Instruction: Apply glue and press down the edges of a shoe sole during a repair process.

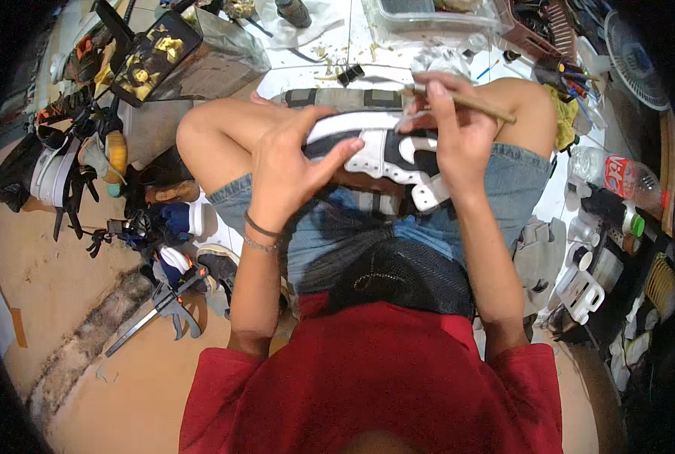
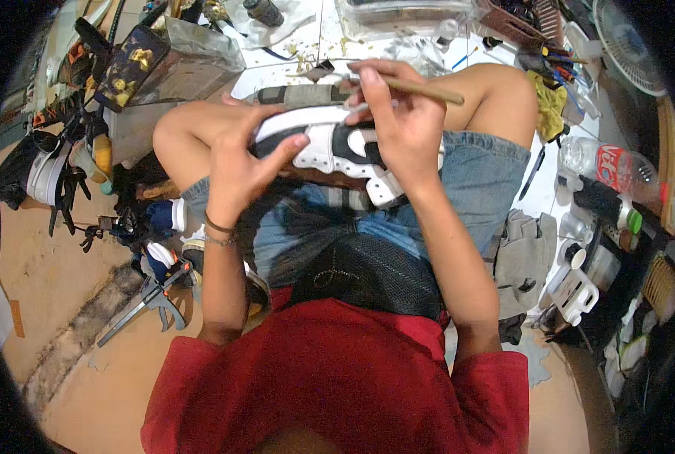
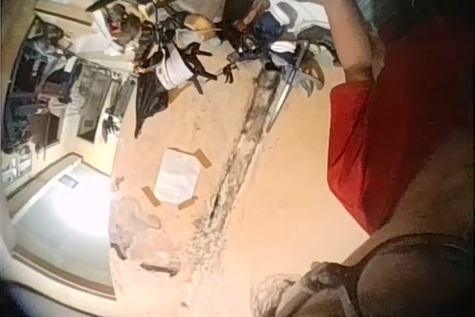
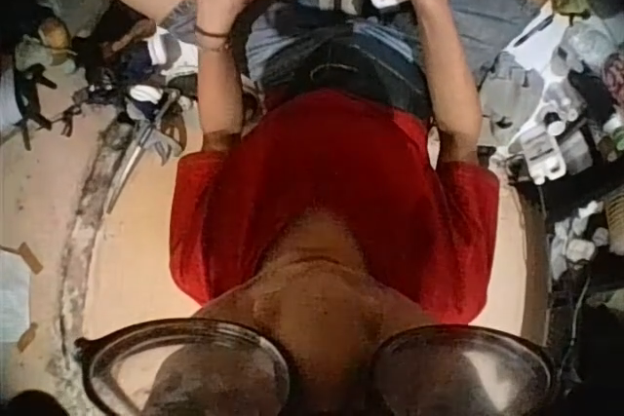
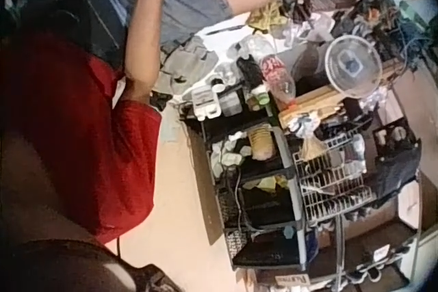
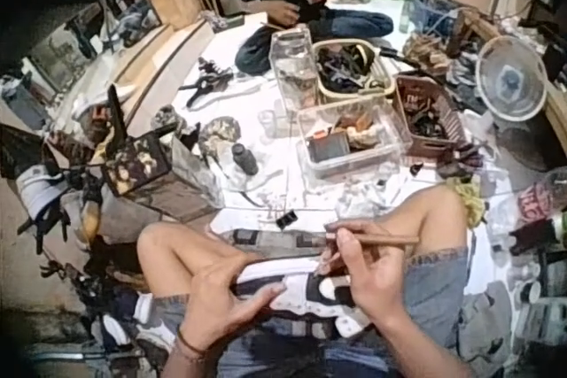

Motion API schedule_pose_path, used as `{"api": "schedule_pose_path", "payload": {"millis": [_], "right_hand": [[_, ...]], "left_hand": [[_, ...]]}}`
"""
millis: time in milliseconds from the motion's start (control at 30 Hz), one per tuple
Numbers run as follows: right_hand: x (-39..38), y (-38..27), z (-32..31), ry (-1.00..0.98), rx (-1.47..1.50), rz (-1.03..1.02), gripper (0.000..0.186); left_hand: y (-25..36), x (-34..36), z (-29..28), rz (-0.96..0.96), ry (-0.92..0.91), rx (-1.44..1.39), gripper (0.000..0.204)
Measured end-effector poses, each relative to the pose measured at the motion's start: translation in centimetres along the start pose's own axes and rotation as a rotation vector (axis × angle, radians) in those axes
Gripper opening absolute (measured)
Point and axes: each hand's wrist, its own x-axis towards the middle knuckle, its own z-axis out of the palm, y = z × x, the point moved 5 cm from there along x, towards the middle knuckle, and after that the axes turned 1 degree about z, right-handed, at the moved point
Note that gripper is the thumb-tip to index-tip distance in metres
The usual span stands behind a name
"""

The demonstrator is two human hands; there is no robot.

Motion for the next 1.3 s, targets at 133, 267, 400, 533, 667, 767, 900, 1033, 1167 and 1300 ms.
{"api": "schedule_pose_path", "payload": {"millis": [133, 267, 400, 533, 667, 767, 900, 1033, 1167, 1300], "right_hand": [[2.7, -0.2, 0.9, -0.049, -0.085, -0.033, 0.026], [4.8, 0.8, 0.7, -0.075, -0.212, -0.031, 0.02], [4.2, -3.2, 2.2, -0.02, -0.245, -0.063, 0.017], [2.4, -6.2, 2.8, 0.082, -0.383, -0.425, 0.018], [1.5, -1.7, 2.1, -0.064, -0.375, -0.096, 0.014], [0.9, -0.1, 2.4, -0.059, -0.312, -0.063, 0.011], [1.0, 0.4, 2.8, -0.082, -0.307, -0.09, 0.01], [1.4, 0.2, 2.9, -0.14, -0.359, -0.122, 0.012], [1.0, 0.4, 2.2, -0.077, -0.495, -0.048, 0.012], [1.0, 0.6, 2.7, -0.12, -0.507, -0.138, 0.011]], "left_hand": [[-1.6, 2.0, 0.2, -0.054, -0.023, -0.032, 0.046], [-2.0, 3.5, 0.1, -0.037, -0.044, -0.018, 0.048], [-2.9, 4.1, 0.1, -0.068, -0.036, 0.027, 0.05], [-3.7, 4.7, 0.2, -0.123, -0.076, 0.053, 0.052], [-3.9, 5.5, 0.7, -0.093, -0.107, 0.001, 0.051], [-4.5, 5.7, 0.8, -0.048, -0.107, 0.021, 0.051], [-4.1, 6.0, 0.4, 0.006, -0.112, 0.042, 0.045], [-4.7, 5.9, 0.6, 0.047, -0.066, 0.002, 0.052], [-4.3, 6.0, 0.7, 0.097, -0.033, -0.024, 0.051], [-3.6, 5.9, 0.6, -0.006, -0.108, -0.072, 0.04]]}}
